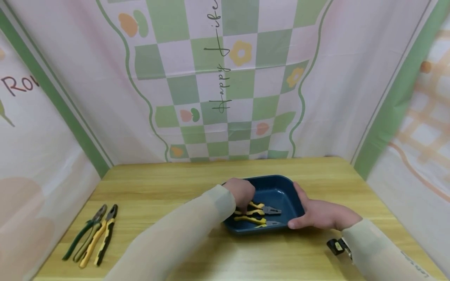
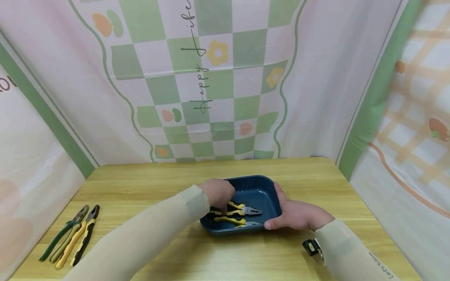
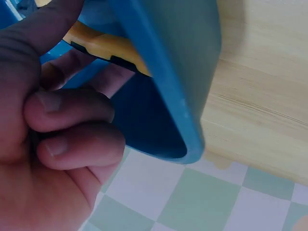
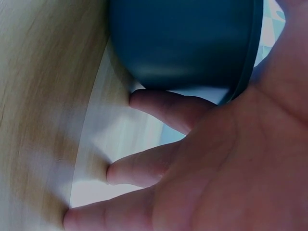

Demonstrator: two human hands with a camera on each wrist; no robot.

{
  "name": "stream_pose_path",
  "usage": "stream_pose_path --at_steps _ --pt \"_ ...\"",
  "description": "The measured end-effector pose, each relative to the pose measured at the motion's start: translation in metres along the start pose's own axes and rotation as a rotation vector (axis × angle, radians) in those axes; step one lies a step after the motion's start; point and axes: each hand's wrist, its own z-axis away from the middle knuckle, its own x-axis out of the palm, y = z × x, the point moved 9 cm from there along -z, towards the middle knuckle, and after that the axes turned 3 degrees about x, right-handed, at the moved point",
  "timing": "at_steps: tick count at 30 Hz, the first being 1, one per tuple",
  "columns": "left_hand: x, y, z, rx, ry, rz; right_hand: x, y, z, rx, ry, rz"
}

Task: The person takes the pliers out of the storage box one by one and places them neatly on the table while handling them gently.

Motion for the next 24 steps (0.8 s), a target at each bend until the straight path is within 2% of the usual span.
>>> stream_pose_path --at_steps 6,12,24 --pt "-0.007 -0.002 0.001 -0.007 -0.013 0.043 0.000 0.002 -0.002 -0.009 0.000 0.000" --pt "-0.009 -0.003 0.002 0.017 -0.023 0.066 0.001 0.001 -0.002 -0.024 -0.002 0.010" --pt "-0.013 0.003 0.003 0.057 0.005 0.055 0.001 0.002 -0.001 -0.001 -0.010 -0.009"
